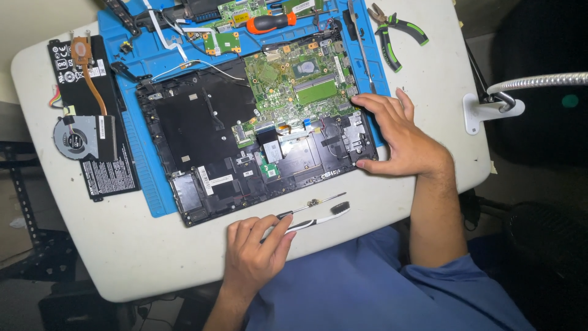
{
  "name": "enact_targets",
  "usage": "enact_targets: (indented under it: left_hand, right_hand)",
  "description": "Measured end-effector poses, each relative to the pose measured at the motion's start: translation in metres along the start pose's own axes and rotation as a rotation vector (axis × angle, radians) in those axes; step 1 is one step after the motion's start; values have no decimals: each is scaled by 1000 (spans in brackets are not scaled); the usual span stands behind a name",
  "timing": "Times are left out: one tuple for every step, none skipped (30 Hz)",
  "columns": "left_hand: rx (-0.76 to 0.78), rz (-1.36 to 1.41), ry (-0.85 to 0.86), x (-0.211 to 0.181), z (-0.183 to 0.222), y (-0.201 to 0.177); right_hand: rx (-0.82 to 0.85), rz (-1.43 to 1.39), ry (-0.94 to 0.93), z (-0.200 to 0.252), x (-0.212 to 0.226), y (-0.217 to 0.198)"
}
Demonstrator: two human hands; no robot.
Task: Routing internal cables and connecting ribbon cables to the motherboard during a laptop repair.
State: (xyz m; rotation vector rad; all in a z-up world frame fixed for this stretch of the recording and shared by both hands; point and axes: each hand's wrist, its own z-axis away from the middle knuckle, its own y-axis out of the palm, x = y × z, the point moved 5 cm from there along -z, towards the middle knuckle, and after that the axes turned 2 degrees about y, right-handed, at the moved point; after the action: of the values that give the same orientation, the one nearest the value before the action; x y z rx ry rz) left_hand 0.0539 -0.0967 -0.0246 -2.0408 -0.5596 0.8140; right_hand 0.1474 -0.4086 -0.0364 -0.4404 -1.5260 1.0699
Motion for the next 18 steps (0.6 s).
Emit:
enact_targets:
  left_hand:
    - [-1,1,0,0,0,0]
    - [-4,-1,0,0,-1,-1]
    - [-7,-2,1,0,-2,-2]
    - [-8,-1,2,0,-1,-1]
    - [-9,-1,1,0,0,-1]
    - [-9,0,0,0,0,-1]
    - [-10,0,0,1,1,0]
    - [-19,8,-1,1,1,0]
    - [-28,15,-4,1,2,0]
    - [-29,14,-5,1,2,0]
    - [-50,26,-8,1,2,-1]
    - [-70,38,-11,2,2,-3]
    - [-73,28,-13,2,1,-4]
    - [-90,48,-17,1,0,-5]
    - [-109,66,-22,1,-1,-7]
    - [-114,56,-25,4,-5,-10]
    - [-138,60,-36,6,-9,-14]
    - [-163,64,-47,9,-13,-18]
  right_hand:
    - [0,1,0,0,-1,0]
    - [-2,-3,-7,0,-1,0]
    - [-4,-6,-14,1,-2,0]
    - [-5,-5,-13,1,-2,0]
    - [-2,-11,-16,1,-2,0]
    - [0,-17,-18,1,-2,0]
    - [0,-16,-18,1,-2,-1]
    - [5,-18,-14,1,-2,-1]
    - [10,-20,-11,1,-2,0]
    - [10,-20,-12,2,-1,0]
    - [8,-15,0,1,-1,0]
    - [5,-11,13,0,-1,0]
    - [4,-12,3,1,-1,0]
    - [2,-5,21,1,-2,1]
    - [2,3,38,1,-3,1]
    - [2,2,26,1,-1,2]
    - [0,5,32,1,-1,1]
    - [-1,7,37,0,-1,0]
